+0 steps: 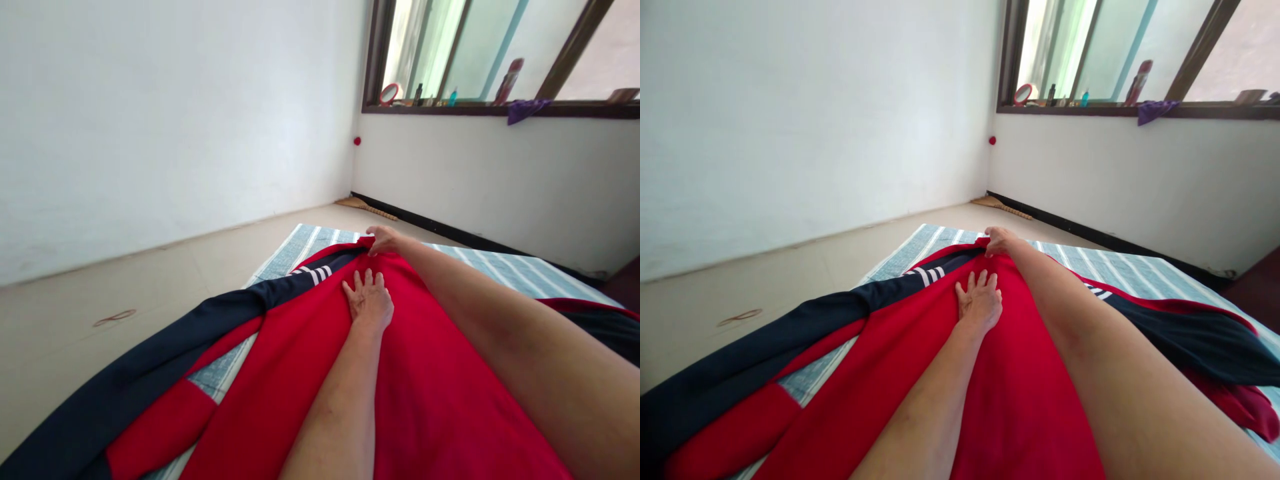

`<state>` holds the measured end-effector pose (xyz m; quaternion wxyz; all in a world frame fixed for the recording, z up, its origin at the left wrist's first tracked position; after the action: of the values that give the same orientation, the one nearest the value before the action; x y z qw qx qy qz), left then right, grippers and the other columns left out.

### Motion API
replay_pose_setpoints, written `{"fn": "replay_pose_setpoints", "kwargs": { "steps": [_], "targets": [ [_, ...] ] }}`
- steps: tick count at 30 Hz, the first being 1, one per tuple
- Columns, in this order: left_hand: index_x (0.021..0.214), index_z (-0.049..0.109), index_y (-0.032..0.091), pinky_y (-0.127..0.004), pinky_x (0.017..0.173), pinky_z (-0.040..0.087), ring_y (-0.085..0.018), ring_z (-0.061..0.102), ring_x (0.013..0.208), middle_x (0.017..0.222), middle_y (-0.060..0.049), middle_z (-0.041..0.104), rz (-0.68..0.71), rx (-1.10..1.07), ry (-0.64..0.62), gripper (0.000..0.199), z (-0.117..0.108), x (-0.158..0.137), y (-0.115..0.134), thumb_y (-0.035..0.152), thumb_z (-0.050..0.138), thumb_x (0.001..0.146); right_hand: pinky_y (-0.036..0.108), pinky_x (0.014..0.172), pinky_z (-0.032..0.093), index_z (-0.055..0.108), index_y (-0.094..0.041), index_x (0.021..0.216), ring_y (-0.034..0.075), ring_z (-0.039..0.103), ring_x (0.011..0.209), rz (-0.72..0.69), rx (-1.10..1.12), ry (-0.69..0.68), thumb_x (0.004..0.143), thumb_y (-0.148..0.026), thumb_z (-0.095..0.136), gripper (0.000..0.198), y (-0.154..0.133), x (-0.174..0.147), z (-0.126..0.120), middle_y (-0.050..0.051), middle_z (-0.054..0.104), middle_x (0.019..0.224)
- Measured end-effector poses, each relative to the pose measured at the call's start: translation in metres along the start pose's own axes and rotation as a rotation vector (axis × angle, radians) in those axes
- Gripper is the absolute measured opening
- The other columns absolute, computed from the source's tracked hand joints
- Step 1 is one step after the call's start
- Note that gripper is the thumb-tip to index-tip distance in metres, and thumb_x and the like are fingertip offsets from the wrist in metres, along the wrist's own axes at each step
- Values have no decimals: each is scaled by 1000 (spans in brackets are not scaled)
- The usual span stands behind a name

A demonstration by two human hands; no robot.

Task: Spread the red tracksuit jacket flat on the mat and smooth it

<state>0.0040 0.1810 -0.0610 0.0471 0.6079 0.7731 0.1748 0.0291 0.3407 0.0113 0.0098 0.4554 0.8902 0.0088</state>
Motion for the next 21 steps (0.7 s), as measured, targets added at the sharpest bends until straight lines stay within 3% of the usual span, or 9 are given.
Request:
{"fn": "replay_pose_setpoints", "kwargs": {
  "steps": [3, 5, 10, 16, 21],
  "targets": [
    [141, 43, 28, -66, 112, 18, -34, 22, 143, 152, -2, 37, 20, -5, -17, 50, -2, 0, 0, 32, 34, 92, 22, 65, 47, 71, -20, 103, 19, 67, 81, 18, -7, -51, 66, -31, 73, 38, 11, -6, -3, 3, 72, 89],
    [141, 44, 29, -66, 112, 17, -34, 22, 143, 152, -2, 38, 26, -4, -26, 49, -2, 0, 0, 32, 33, 93, 23, 67, 47, 72, -19, 97, 21, 68, 86, 28, -30, -25, 70, -25, 69, 28, 9, -13, -6, 7, 72, 91],
    [140, 44, 34, -67, 112, 15, -33, 19, 144, 154, 0, 35, 23, 6, -55, 49, -2, 1, 0, 33, 34, 92, 28, 85, 44, 70, -16, 109, 28, 59, 113, -18, -71, 63, 77, -15, 60, 33, -7, -23, -13, 18, 67, 114],
    [138, 46, 33, -68, 111, 15, -35, 18, 144, 153, -3, 37, 40, 16, -74, 48, 0, 3, -1, 33, 35, 92, 22, 67, 44, 72, -19, 100, 20, 66, 87, 12, -15, -27, 71, -26, 67, 30, 14, -20, -7, 7, 72, 93],
    [136, 49, 32, -69, 110, 11, -36, 19, 144, 152, -3, 38, 55, 19, -51, 45, 1, 2, -1, 35, 31, 94, 21, 68, 44, 69, -19, 110, 19, 65, 86, 116, 32, -17, 76, -36, 65, 39, 56, -28, -1, 5, 71, 93]
  ]
}}
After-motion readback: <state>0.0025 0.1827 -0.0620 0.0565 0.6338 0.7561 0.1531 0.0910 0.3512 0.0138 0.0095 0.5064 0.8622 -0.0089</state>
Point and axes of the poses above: each hand's wrist, its own x-axis towards the middle knuckle, its own z-axis out of the palm, y = z × x, the point moved 2 cm from there along x, towards the middle knuckle
